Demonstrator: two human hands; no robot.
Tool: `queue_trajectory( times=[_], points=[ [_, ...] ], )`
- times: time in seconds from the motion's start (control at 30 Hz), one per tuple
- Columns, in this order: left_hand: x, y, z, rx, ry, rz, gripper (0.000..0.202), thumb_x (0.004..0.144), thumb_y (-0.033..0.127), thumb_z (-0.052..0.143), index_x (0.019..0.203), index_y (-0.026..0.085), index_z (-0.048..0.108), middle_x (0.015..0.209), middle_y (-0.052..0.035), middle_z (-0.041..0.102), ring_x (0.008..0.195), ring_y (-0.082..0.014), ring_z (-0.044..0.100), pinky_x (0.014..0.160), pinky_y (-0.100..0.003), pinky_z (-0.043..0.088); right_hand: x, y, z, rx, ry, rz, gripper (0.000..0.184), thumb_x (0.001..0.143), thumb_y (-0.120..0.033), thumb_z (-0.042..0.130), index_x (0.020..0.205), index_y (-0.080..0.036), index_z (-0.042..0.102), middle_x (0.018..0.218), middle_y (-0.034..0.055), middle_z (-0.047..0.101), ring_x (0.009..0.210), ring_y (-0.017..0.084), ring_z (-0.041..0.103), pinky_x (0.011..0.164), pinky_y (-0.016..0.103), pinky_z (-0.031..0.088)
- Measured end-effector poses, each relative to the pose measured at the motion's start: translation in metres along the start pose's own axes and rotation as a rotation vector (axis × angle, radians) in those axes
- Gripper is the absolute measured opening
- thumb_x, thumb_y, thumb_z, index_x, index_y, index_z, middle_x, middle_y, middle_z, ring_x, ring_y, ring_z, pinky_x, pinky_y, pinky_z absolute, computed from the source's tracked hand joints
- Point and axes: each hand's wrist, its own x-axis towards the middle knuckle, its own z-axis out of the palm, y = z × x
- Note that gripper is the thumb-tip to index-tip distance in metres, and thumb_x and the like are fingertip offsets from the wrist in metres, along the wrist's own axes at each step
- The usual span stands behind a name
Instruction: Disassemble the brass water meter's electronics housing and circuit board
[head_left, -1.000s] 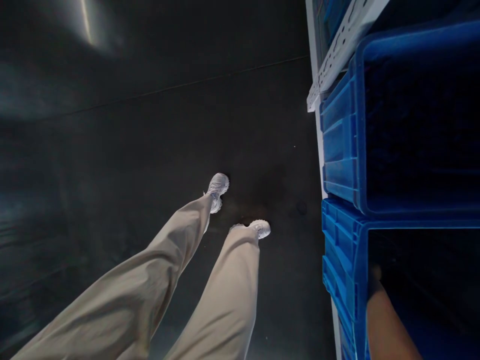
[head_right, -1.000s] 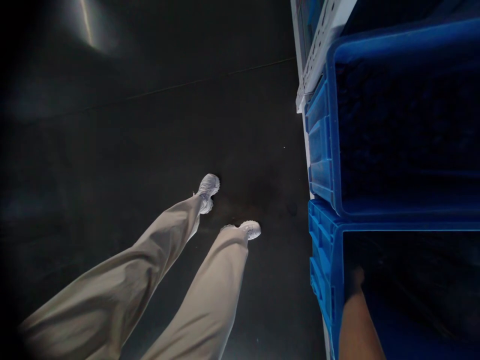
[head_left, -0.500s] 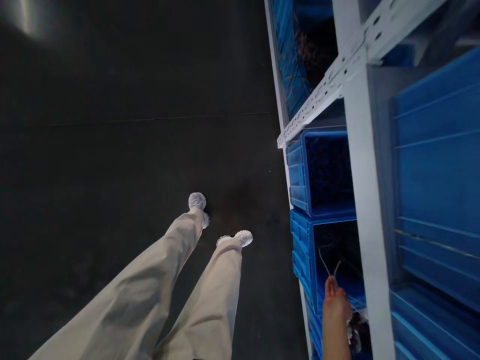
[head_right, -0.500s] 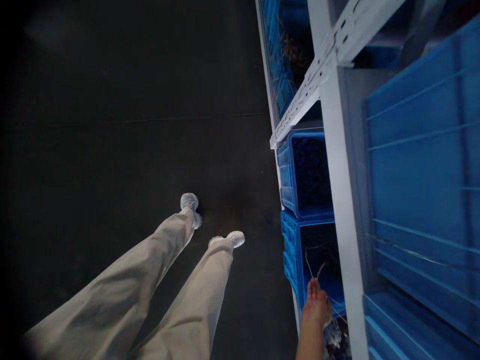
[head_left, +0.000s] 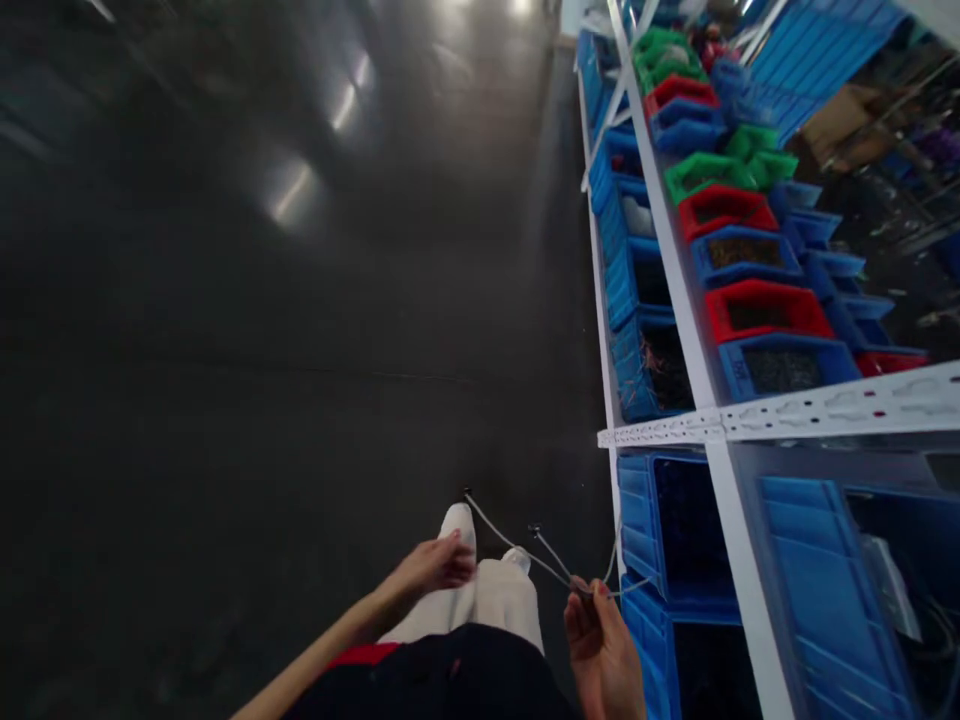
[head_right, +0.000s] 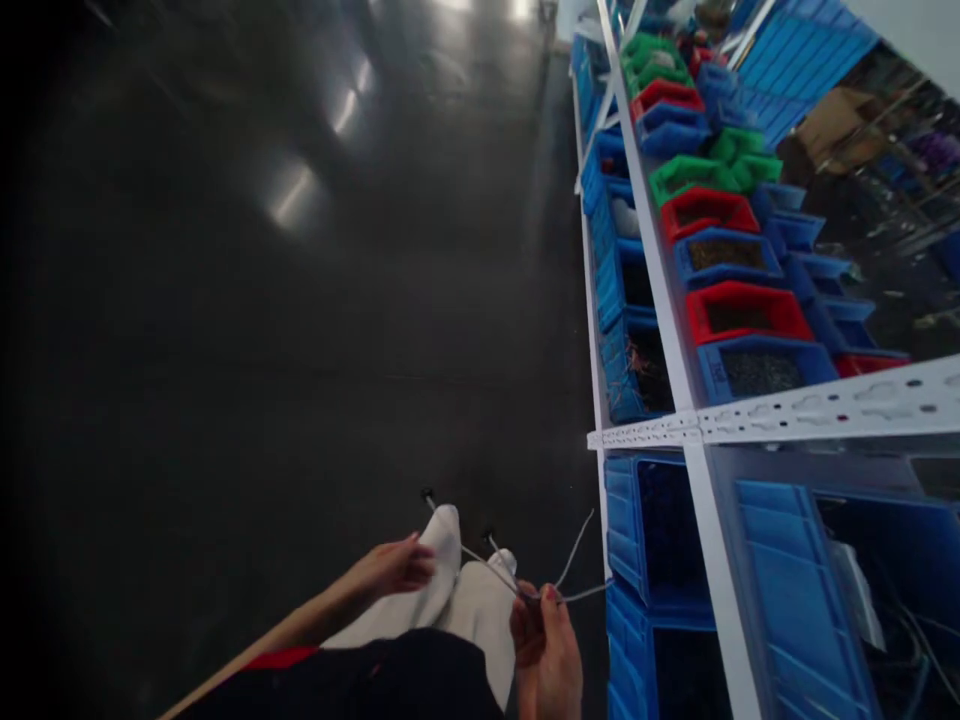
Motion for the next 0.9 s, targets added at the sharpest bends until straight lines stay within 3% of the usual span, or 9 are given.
queue_trajectory(
  times=[0.1, 0.17, 0.27, 0.4, 0.5, 0.6, 0.7, 0.8, 0.9],
  points=[
    [0.0, 0.06, 0.02, -0.243, -0.147, 0.007, 0.023, 0.084, 0.021, 0.053, 0.096, 0.005, 0.064, 0.087, -0.0152, 0.068, 0.084, -0.0234, 0.066, 0.078, -0.037, 0.052, -0.024, -0.021, 0.068, -0.052, -0.109, 0.023, 0.046, 0.048, -0.036, 0.086, 0.08, -0.017, 0.06, 0.074, 0.0023, 0.072, 0.057, 0.015, 0.065, 0.053, 0.026, 0.056],
    [0.002, 0.103, 0.028, -0.398, -0.174, 0.106, 0.041, 0.071, 0.0, 0.047, 0.108, 0.011, 0.061, 0.104, -0.0109, 0.066, 0.099, -0.0184, 0.063, 0.094, -0.033, 0.046, -0.029, -0.037, 0.102, -0.044, -0.141, 0.0, 0.048, 0.047, -0.035, 0.087, 0.081, -0.017, 0.058, 0.073, 0.0014, 0.072, 0.055, 0.014, 0.065, 0.051, 0.025, 0.055],
    [0.007, 0.164, 0.03, -0.536, -0.174, 0.194, 0.07, 0.048, -0.013, 0.037, 0.107, 0.016, 0.061, 0.105, -0.0042, 0.067, 0.1, -0.0119, 0.062, 0.1, -0.027, 0.041, -0.021, -0.062, 0.15, 0.0, -0.172, -0.071, 0.049, 0.05, -0.035, 0.086, 0.085, -0.018, 0.056, 0.074, 0.0008, 0.072, 0.055, 0.013, 0.064, 0.051, 0.024, 0.054],
    [0.019, 0.233, 0.037, -0.598, -0.167, 0.193, 0.062, 0.047, -0.015, 0.032, 0.094, 0.009, 0.065, 0.092, -0.0079, 0.07, 0.091, -0.0147, 0.067, 0.095, -0.03, 0.048, 0.012, -0.105, 0.228, 0.017, -0.243, -0.078, 0.048, 0.052, -0.037, 0.084, 0.086, -0.018, 0.055, 0.076, 0.0009, 0.072, 0.059, 0.013, 0.065, 0.055, 0.024, 0.054],
    [0.033, 0.284, 0.051, -0.743, -0.049, 0.168, 0.045, 0.065, -0.014, 0.034, 0.089, 0.008, 0.065, 0.085, -0.0083, 0.071, 0.082, -0.015, 0.069, 0.087, -0.03, 0.054, 0.042, -0.151, 0.3, -0.009, -0.329, -0.055, 0.048, 0.052, -0.039, 0.084, 0.085, -0.019, 0.055, 0.08, 0.0015, 0.072, 0.064, 0.014, 0.066, 0.059, 0.026, 0.055],
    [0.046, 0.337, 0.063, -0.968, 0.036, 0.079, 0.025, 0.086, 0.004, 0.04, 0.089, 0.008, 0.065, 0.079, -0.0105, 0.071, 0.078, -0.0193, 0.07, 0.064, -0.024, 0.059, 0.068, -0.202, 0.378, -0.062, -0.417, -0.036, 0.048, 0.053, -0.038, 0.084, 0.087, -0.019, 0.057, 0.084, 0.0022, 0.072, 0.068, 0.014, 0.066, 0.062, 0.027, 0.055],
    [0.06, 0.388, 0.071, -1.13, 0.025, 0.075, 0.026, 0.091, 0.014, 0.039, 0.09, 0.01, 0.065, 0.074, -0.0105, 0.07, 0.081, -0.0217, 0.07, 0.042, -0.013, 0.051, 0.091, -0.243, 0.459, -0.131, -0.496, -0.004, 0.048, 0.053, -0.037, 0.084, 0.087, -0.019, 0.057, 0.084, 0.0021, 0.072, 0.068, 0.013, 0.065, 0.062, 0.025, 0.055],
    [0.078, 0.437, 0.071, -1.22, 0.129, 0.181, 0.026, 0.087, 0.006, 0.036, 0.093, 0.01, 0.061, 0.074, -0.0106, 0.07, 0.077, -0.0211, 0.07, 0.045, -0.017, 0.052, 0.113, -0.263, 0.542, -0.214, -0.572, 0.0, 0.045, 0.054, -0.038, 0.083, 0.086, -0.018, 0.058, 0.084, 0.0015, 0.071, 0.066, 0.012, 0.064, 0.06, 0.025, 0.054],
    [0.094, 0.496, 0.054, -1.271, 0.251, 0.276, 0.035, 0.078, -0.005, 0.031, 0.098, 0.01, 0.055, 0.069, -0.008, 0.065, 0.064, -0.0166, 0.067, 0.054, -0.026, 0.054, 0.134, -0.264, 0.627, -0.281, -0.627, -0.024, 0.041, 0.055, -0.038, 0.083, 0.082, -0.018, 0.06, 0.081, -0.0001, 0.07, 0.062, 0.011, 0.062, 0.057, 0.023, 0.053]
  ],
)
